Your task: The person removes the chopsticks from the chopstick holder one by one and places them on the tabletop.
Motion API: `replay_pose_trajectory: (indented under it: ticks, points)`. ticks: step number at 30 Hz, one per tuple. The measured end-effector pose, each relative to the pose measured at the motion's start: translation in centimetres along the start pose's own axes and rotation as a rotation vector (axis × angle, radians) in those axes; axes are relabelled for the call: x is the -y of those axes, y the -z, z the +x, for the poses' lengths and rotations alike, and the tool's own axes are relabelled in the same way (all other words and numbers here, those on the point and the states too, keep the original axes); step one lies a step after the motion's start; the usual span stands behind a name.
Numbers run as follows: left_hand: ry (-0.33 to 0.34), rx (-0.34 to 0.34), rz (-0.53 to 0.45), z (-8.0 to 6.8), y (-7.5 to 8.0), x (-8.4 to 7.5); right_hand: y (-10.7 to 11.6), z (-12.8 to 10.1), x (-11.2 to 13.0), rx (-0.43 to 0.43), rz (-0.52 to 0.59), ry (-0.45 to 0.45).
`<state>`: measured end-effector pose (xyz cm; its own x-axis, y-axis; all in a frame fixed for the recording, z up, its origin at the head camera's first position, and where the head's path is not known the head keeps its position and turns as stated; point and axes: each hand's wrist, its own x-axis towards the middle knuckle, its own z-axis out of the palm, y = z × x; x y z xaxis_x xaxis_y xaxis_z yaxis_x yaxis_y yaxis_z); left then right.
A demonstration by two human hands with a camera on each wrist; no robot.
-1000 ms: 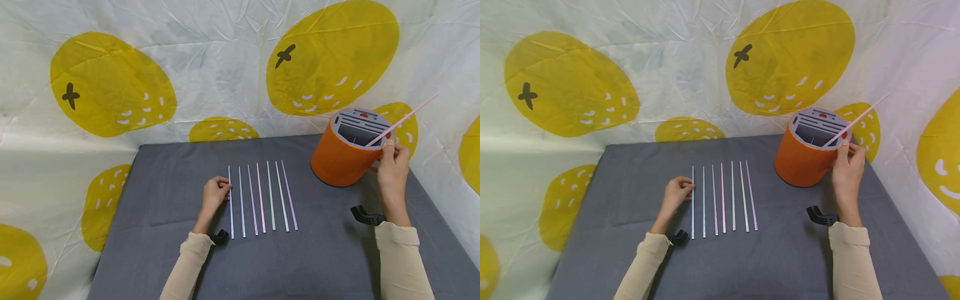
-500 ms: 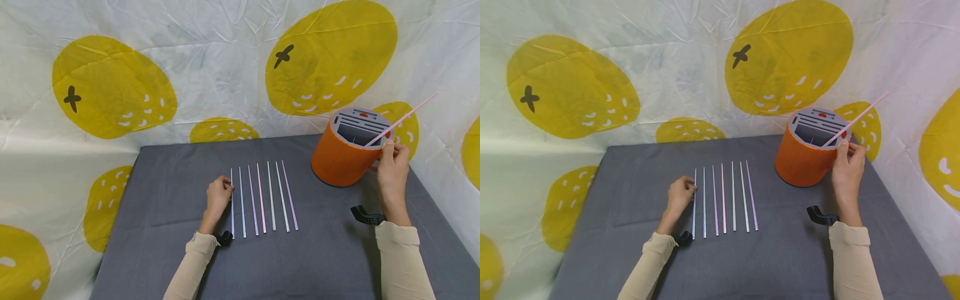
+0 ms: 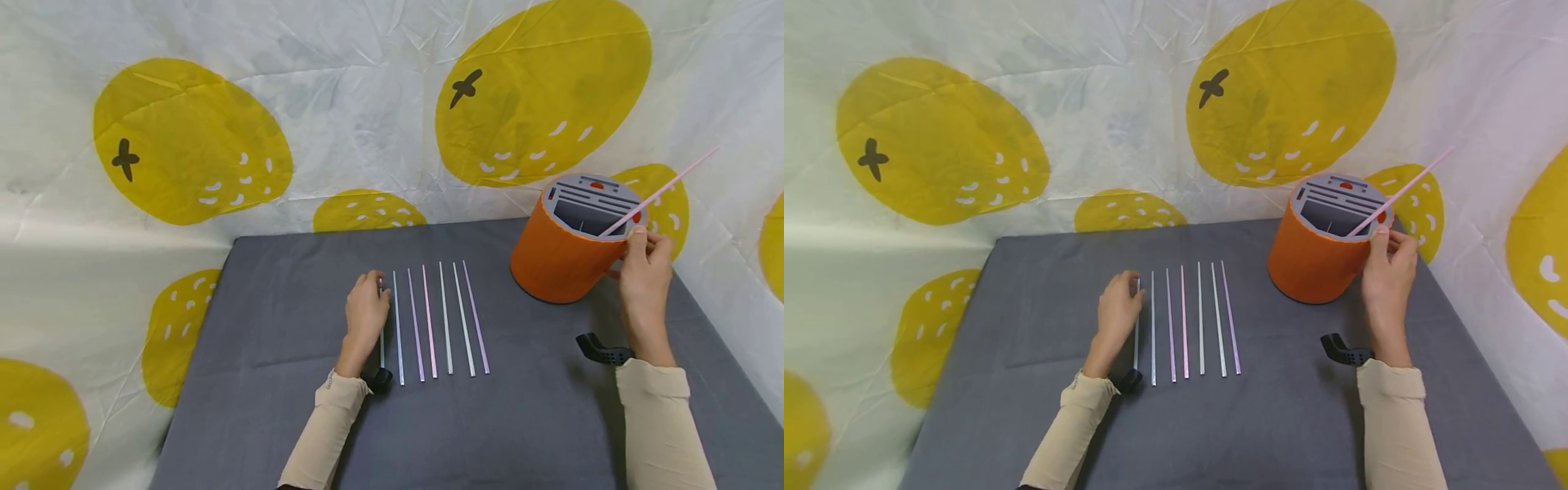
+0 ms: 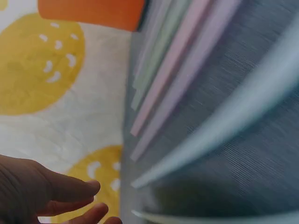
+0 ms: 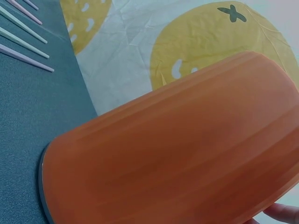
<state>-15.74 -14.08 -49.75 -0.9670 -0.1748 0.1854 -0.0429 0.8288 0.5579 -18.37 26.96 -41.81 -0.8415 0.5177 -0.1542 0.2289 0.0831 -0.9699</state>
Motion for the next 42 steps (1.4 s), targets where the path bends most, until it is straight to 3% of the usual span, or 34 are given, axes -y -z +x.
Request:
replay_pose_trajectory:
  ticks: [11, 22, 27, 30, 37, 42]
  points:
    - [-0.246, 0.043, -0.086, 2.1, 0.7, -7.9, 0.2, 0.0, 0.2, 0.018, 0.008, -0.021]
    - [-0.502, 0.076, -0.122, 3.4, -0.2, -17.0, 0.3, -0.1, 0.0, 0.010, 0.008, -0.030]
    - [-0.569, 0.123, -0.140, 3.6, -0.5, -20.7, 0.3, -0.1, 0.1, 0.011, 0.002, -0.035]
    - [-0.619, 0.162, -0.120, 3.6, -0.7, -23.0, 0.3, -0.2, 0.2, 0.013, 0.052, -0.024]
    - [-0.672, 0.274, -0.017, 4.1, -1.5, -28.0, 0.3, -0.2, 0.2, 0.018, 0.105, 0.003]
    - [-0.711, 0.306, 0.068, 4.8, -2.9, -30.6, 0.2, -0.1, 0.2, 0.011, 0.125, 0.020]
